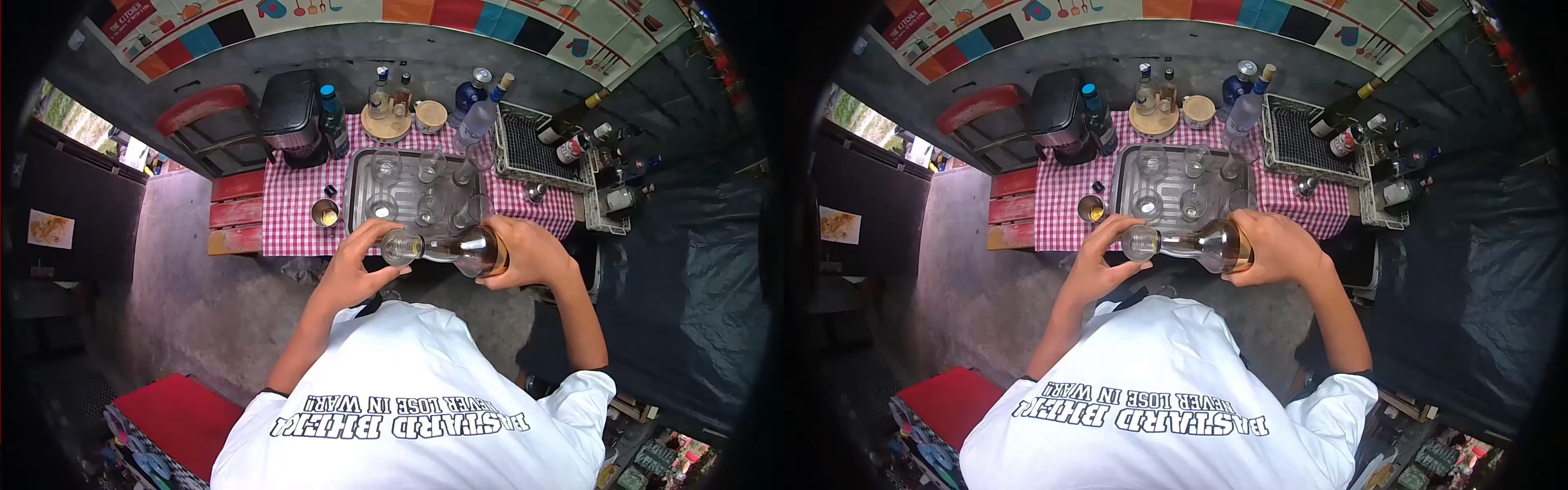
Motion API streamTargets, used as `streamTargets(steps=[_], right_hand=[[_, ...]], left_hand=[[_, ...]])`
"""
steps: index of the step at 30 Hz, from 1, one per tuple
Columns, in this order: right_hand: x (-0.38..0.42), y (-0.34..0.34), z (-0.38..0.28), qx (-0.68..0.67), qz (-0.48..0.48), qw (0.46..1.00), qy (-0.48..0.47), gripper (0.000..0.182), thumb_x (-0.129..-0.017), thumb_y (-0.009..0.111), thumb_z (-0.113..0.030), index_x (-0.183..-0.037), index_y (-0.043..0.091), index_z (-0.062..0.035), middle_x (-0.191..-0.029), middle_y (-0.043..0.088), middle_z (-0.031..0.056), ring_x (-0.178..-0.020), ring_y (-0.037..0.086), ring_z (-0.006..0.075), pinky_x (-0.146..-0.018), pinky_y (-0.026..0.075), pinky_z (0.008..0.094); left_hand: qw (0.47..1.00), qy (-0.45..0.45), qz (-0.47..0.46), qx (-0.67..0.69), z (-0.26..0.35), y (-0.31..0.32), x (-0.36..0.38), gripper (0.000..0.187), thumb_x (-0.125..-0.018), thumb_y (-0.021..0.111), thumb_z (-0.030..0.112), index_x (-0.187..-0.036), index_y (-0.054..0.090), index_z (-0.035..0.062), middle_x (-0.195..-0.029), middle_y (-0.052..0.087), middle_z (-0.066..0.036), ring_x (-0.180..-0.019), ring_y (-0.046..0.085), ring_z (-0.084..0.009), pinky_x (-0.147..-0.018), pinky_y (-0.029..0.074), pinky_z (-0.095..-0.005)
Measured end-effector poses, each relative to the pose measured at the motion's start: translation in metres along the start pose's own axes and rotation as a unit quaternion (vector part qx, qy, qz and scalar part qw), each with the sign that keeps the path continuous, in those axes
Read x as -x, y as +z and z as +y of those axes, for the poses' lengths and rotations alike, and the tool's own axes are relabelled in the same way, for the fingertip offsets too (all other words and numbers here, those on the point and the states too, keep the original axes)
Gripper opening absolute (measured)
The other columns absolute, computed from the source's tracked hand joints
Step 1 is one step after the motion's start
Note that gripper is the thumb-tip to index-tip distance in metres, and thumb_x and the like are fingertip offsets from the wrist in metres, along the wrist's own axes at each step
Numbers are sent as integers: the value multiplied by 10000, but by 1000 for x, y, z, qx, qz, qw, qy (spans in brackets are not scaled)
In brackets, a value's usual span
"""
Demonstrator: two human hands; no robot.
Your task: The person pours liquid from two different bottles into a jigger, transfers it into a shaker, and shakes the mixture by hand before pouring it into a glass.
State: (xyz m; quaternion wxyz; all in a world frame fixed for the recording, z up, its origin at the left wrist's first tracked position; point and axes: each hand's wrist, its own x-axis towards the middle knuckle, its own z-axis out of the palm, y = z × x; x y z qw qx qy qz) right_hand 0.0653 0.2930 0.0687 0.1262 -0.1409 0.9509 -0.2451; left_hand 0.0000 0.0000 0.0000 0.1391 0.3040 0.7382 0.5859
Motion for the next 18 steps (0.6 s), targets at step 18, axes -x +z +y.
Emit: streamTargets(steps=[18], right_hand=[[-8,-5,-6,36,-9,999,-7,634,-601,838,-368,-1026,548,2,-893,648,174,-829,664,360,-727,531,430]], left_hand=[[1000,-3,1,21,0,-6,2,561,-717,812,76,-1225,590,-10,-1145,623,-117,-1040,622,-235,-916,489,-338]])
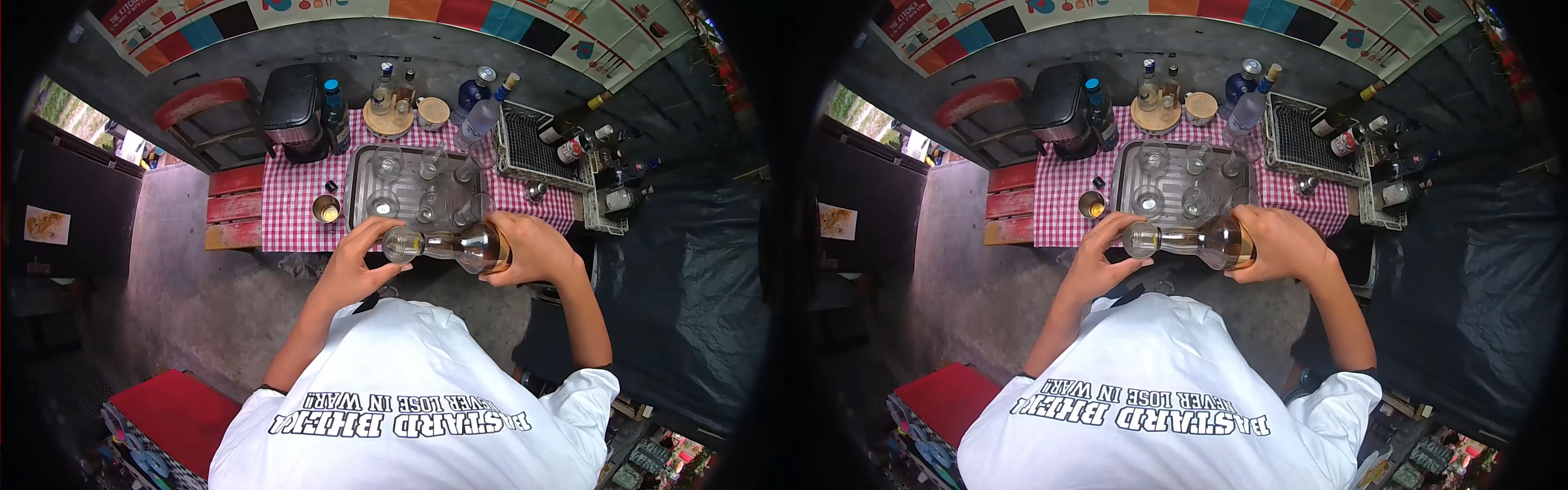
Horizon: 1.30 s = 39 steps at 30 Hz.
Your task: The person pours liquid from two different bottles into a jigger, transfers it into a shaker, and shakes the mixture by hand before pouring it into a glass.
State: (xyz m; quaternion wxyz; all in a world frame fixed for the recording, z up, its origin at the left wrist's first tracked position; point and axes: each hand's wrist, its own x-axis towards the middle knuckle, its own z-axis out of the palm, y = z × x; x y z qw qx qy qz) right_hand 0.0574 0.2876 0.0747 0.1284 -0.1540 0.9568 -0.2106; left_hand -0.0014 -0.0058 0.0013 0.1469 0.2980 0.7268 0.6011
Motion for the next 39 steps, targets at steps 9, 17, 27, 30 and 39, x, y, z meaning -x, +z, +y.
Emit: streamTargets(steps=[9,17,27,30,39], right_hand=[[-12,-4,-7,-1,-11,1000,11,670,-571,849,-344,-1061,567,15,-873,654,175,-800,662,352,-738,532,409],[-24,-6,-20,4,-5,1000,14,691,-564,860,-340,-1072,552,12,-862,645,174,-794,660,357,-723,528,413],[-40,-10,-39,5,-4,1000,20,692,-570,860,-337,-1085,548,5,-875,641,175,-803,654,361,-721,526,413],[-47,-11,-46,-2,5,1000,14,609,-607,832,-355,-1000,541,6,-879,640,172,-818,655,374,-714,528,436],[-70,-9,-63,0,5,1000,9,623,-604,839,-354,-1015,547,13,-896,649,176,-830,661,370,-717,532,429]], left_hand=[[1000,9,0,-6,-5,-13,-4,567,-723,814,70,-1237,589,-11,-1135,623,-117,-1027,626,-220,-911,496,-332],[1000,5,-16,12,-5,-30,-7,572,-730,811,48,-1253,584,-8,-1182,606,-114,-1055,636,-209,-929,527,-330],[999,17,-21,21,-11,-56,-9,570,-729,812,50,-1246,582,-15,-1171,608,-118,-1076,628,-222,-942,517,-337],[999,18,-24,11,-12,-65,-9,577,-728,813,52,-1251,577,-15,-1165,609,-119,-1068,630,-225,-938,517,-336],[999,16,-21,31,-14,-94,-9,554,-716,804,18,-1226,591,9,-1125,605,-75,-1075,618,-186,-969,512,-334]])
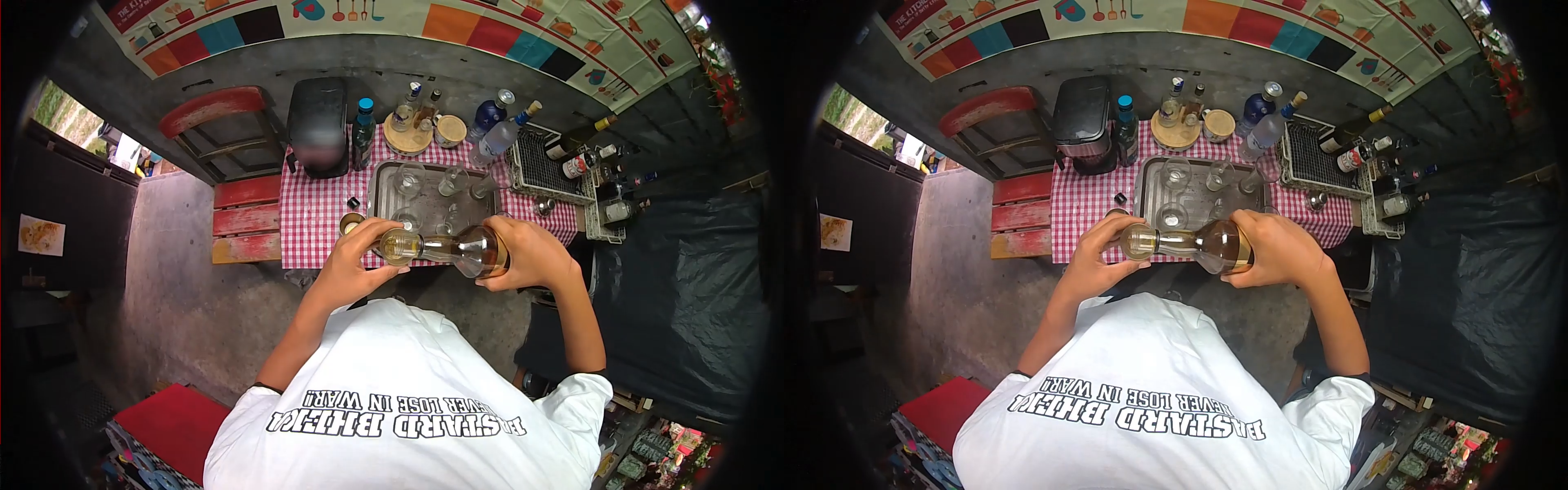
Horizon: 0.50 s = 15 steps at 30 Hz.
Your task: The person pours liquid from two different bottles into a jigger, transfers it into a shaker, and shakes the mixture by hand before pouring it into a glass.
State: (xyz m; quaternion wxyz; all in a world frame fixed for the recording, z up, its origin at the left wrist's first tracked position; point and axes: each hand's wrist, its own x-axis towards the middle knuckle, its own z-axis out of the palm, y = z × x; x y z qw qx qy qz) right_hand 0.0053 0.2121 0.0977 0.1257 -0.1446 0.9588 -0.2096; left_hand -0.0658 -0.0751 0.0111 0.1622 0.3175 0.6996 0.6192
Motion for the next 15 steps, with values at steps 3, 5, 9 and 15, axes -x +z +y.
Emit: streamTargets(steps=[3,5,9,15], right_hand=[[-7,5,-5,-19,3,1000,3,638,-605,843,-358,-1033,552,15,-916,657,177,-834,665,371,-723,533,424],[-12,10,-8,-39,9,999,11,676,-599,850,-371,-1073,566,19,-950,667,183,-842,673,370,-736,537,414],[-24,22,-17,-71,29,997,24,745,-575,865,-391,-1127,583,23,-982,680,192,-887,688,356,-781,546,400],[-46,54,-25,-123,86,988,32,789,-558,886,-379,-1151,578,41,-998,686,201,-936,695,337,-827,545,386]], left_hand=[[1000,-3,0,21,-3,-10,2,545,-720,801,16,-1223,590,6,-1138,602,-75,-1077,622,-187,-975,511,-333],[1000,-4,3,16,-2,-17,3,559,-715,807,18,-1228,584,1,-1153,601,-79,-1077,625,-189,-976,512,-337],[1000,6,10,16,-3,-33,4,574,-716,818,30,-1236,577,-1,-1159,604,-85,-1085,623,-187,-982,510,-337],[999,15,16,30,-6,-58,9,564,-743,830,98,-1231,573,-22,-1126,609,-115,-1046,640,-209,-939,537,-342]])
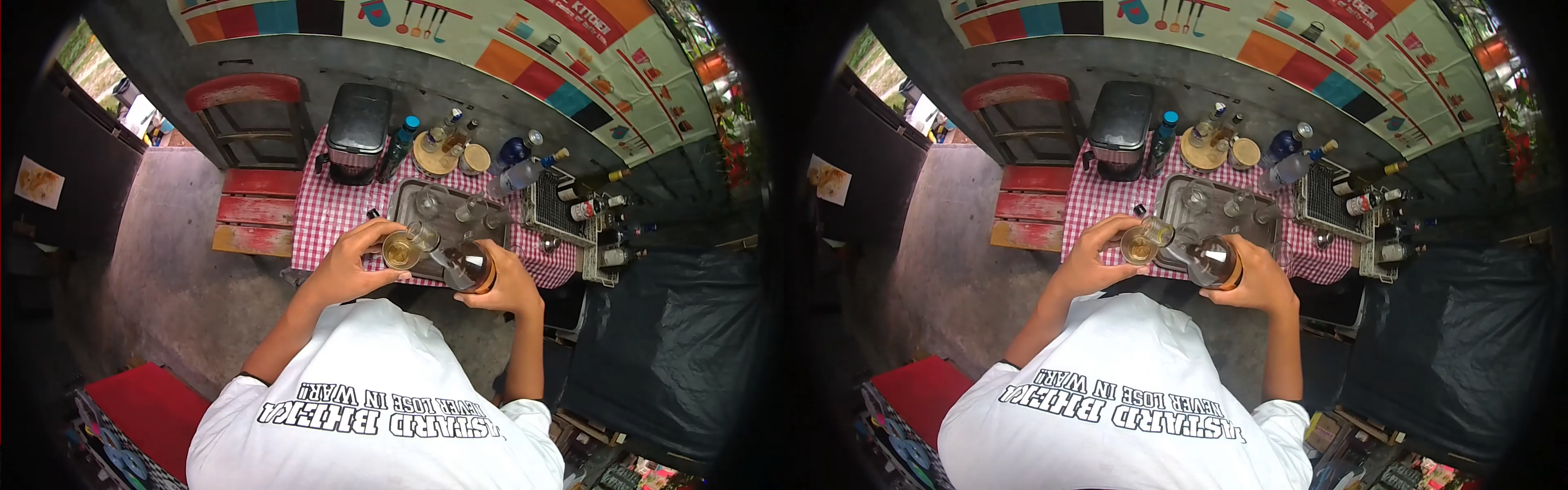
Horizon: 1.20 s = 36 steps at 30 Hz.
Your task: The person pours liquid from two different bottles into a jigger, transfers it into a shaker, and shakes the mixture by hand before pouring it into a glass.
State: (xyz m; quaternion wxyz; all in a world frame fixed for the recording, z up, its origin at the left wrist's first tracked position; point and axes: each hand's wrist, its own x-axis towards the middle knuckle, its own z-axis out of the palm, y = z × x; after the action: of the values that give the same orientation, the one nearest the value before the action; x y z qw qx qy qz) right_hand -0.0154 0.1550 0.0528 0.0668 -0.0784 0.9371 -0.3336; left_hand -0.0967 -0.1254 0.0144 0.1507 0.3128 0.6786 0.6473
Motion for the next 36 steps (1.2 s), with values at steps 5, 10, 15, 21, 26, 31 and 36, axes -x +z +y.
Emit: streamTargets(steps=[5,10,15,21,26,31,36], right_hand=[[-26,24,-15,-107,57,993,-11,761,-530,897,-276,-1151,584,33,-998,692,170,-926,698,259,-848,530,352],[-58,48,-24,-165,92,981,-37,746,-517,893,-225,-1149,582,23,-994,692,121,-909,679,208,-850,519,338],[-106,81,-27,-177,149,970,-68,736,-507,892,-232,-1135,587,4,-989,691,120,-924,679,210,-869,518,349],[-170,124,-26,-66,153,982,-83,749,-510,908,-323,-1117,599,-13,-990,684,172,-940,677,339,-837,523,421],[-218,172,-11,-47,121,988,-82,766,-542,895,-347,-1158,602,1,-1012,691,171,-943,676,318,-853,522,409],[-242,210,-3,-101,79,991,-44,741,-570,884,-348,-1165,601,-10,-1047,695,186,-973,681,347,-843,528,418],[-255,258,30,-120,88,989,-1,826,-590,878,-311,-1269,522,-3,-1081,693,198,-1023,682,333,-867,534,397]], left_hand=[[1000,11,2,-8,0,-30,5,564,-743,832,106,-1231,576,-12,-1131,613,-115,-1057,640,-215,-933,537,-343],[999,-2,39,-19,-5,-61,22,558,-741,826,85,-1230,574,-10,-1164,615,-126,-1091,635,-227,-957,527,-350],[994,-21,95,-51,-11,-95,44,556,-732,829,82,-1219,577,-10,-1162,622,-120,-1094,633,-217,-952,528,-348],[984,-78,158,-36,-18,-126,75,542,-728,818,60,-1219,590,32,-1189,618,-86,-1117,615,-197,-989,508,-365],[973,-117,196,-38,-21,-141,97,562,-720,823,46,-1229,584,30,-1202,611,-93,-1131,610,-202,-989,504,-366],[966,-134,215,-53,-25,-149,113,575,-722,816,19,-1245,578,32,-1211,599,-95,-1140,605,-204,-980,501,-357],[960,-152,234,-31,-35,-155,120,544,-745,813,35,-1233,574,-5,-1191,608,-123,-1114,624,-225,-962,526,-361]])
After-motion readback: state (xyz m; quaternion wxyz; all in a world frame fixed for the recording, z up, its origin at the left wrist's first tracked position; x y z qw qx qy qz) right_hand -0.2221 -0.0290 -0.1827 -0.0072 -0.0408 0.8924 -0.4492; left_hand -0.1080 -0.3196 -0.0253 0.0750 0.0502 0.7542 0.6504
